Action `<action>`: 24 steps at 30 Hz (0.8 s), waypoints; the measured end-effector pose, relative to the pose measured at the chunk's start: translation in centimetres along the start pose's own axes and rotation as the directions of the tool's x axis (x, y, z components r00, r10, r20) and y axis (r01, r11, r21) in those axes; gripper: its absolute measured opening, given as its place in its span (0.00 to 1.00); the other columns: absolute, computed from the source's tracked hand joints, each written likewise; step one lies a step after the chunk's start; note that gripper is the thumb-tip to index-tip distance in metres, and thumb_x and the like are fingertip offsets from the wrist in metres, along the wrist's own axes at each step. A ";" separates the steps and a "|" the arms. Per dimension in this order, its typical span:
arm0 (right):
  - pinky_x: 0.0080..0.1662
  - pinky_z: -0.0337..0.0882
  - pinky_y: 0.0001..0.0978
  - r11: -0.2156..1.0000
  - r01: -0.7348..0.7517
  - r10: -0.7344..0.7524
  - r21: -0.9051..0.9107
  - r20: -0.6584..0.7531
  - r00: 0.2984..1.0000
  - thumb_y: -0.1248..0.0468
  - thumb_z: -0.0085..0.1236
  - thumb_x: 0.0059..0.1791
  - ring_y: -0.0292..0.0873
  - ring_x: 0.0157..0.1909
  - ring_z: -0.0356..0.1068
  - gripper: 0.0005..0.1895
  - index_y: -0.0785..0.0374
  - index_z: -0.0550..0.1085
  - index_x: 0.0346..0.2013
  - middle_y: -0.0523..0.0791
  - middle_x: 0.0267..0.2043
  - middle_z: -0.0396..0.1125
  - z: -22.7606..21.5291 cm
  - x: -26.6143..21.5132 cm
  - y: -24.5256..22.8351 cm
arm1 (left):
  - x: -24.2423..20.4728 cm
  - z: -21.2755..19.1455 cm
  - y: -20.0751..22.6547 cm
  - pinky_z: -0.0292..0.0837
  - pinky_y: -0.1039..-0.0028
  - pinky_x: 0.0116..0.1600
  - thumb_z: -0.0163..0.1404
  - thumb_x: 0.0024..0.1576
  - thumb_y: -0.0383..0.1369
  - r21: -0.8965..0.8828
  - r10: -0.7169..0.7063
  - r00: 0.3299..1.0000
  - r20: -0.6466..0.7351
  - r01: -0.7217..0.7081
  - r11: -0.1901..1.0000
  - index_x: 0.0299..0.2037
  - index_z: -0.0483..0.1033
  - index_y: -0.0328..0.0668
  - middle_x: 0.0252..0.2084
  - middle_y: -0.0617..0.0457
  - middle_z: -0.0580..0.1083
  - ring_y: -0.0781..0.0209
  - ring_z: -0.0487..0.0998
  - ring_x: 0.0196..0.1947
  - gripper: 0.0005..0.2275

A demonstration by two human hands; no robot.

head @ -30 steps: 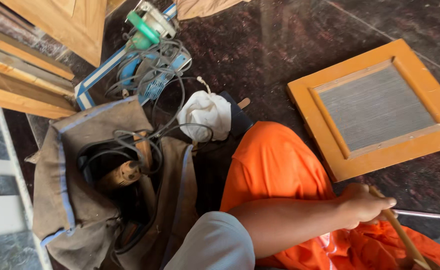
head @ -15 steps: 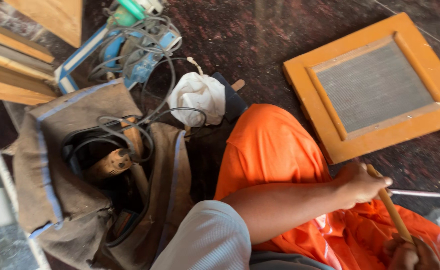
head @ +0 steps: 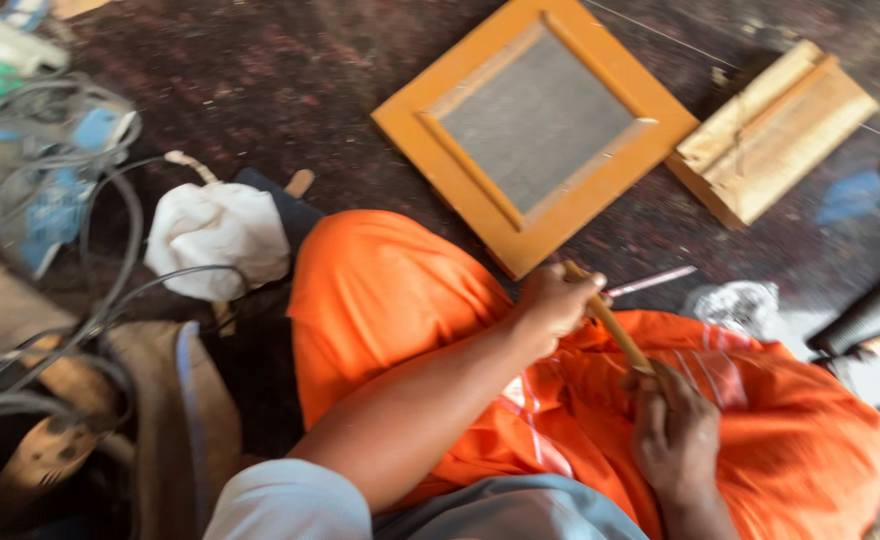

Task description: The person assembles a wooden frame with a mesh screen by hammering nails into the frame, sawing wooden strips to size, and fitting them into the frame. The person uses a hammer, saw, and nails to complete the assembly.

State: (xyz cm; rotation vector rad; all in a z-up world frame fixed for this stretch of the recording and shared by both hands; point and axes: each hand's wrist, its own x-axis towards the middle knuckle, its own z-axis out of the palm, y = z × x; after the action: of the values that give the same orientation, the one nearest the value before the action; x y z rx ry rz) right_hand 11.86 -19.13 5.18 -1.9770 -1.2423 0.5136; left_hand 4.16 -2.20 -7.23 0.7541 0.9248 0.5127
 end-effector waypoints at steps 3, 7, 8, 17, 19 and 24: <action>0.31 0.71 0.41 0.999 -0.007 0.007 -0.033 -0.003 1.000 0.70 0.45 0.51 0.49 0.25 0.72 0.08 0.67 0.74 0.35 0.50 0.25 0.71 0.1 0.3 -0.6 | -0.3 -0.5 0.1 0.67 0.78 0.26 0.54 0.60 0.32 -0.019 -0.020 1.000 -0.021 0.019 1.000 0.39 0.73 0.35 0.30 0.50 0.78 0.68 0.74 0.24 0.07; 0.34 0.71 0.46 0.974 0.045 -0.057 -0.220 -0.052 0.997 0.69 0.52 0.49 0.57 0.31 0.73 0.05 0.67 0.75 0.35 0.54 0.30 0.72 0.2 0.2 -0.4 | -0.8 -0.5 0.6 0.70 0.80 0.28 0.54 0.61 0.32 -0.016 -0.065 0.998 -0.024 0.064 0.998 0.43 0.72 0.36 0.33 0.50 0.79 0.68 0.78 0.27 0.08; 0.35 0.72 0.47 0.966 0.052 -0.068 -0.254 -0.053 0.996 0.68 0.53 0.49 0.58 0.32 0.74 0.05 0.66 0.76 0.35 0.55 0.31 0.73 0.2 0.1 -0.3 | -0.8 -0.7 0.8 0.68 0.80 0.27 0.54 0.61 0.32 0.012 -0.071 0.997 -0.026 0.072 0.997 0.43 0.72 0.36 0.32 0.49 0.79 0.68 0.77 0.27 0.08; 0.36 0.73 0.48 0.972 0.140 -0.136 -0.189 0.033 0.990 0.67 0.56 0.47 0.59 0.35 0.74 0.09 0.68 0.75 0.41 0.54 0.34 0.74 0.4 -0.2 0.3 | -1.6 -0.7 2.7 0.72 0.79 0.29 0.54 0.61 0.34 0.013 -0.048 0.999 0.001 0.048 0.999 0.43 0.73 0.40 0.34 0.52 0.79 0.68 0.80 0.29 0.07; 0.36 0.73 0.47 0.980 0.073 -0.067 -0.186 0.036 0.997 0.67 0.57 0.47 0.58 0.34 0.74 0.09 0.67 0.75 0.40 0.54 0.32 0.73 0.5 0.0 0.3 | -2.1 -0.6 3.6 0.65 0.80 0.24 0.54 0.61 0.36 0.110 -0.105 0.993 -0.045 0.110 0.988 0.42 0.74 0.43 0.32 0.53 0.80 0.71 0.76 0.25 0.07; 0.37 0.74 0.45 0.988 0.065 -0.063 -0.139 0.018 0.998 0.68 0.56 0.47 0.57 0.34 0.75 0.09 0.69 0.75 0.41 0.54 0.34 0.74 0.5 0.5 0.1 | -3.3 -0.2 5.7 0.65 0.83 0.25 0.53 0.61 0.38 0.194 -0.140 0.986 -0.086 0.154 0.969 0.43 0.75 0.46 0.34 0.59 0.80 0.76 0.73 0.25 0.07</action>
State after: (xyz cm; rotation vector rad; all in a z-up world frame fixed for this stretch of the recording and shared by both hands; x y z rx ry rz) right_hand 11.86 -18.55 4.81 -2.0441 -1.3777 0.4189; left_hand 1.84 -0.75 -1.26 0.8454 1.1022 0.3204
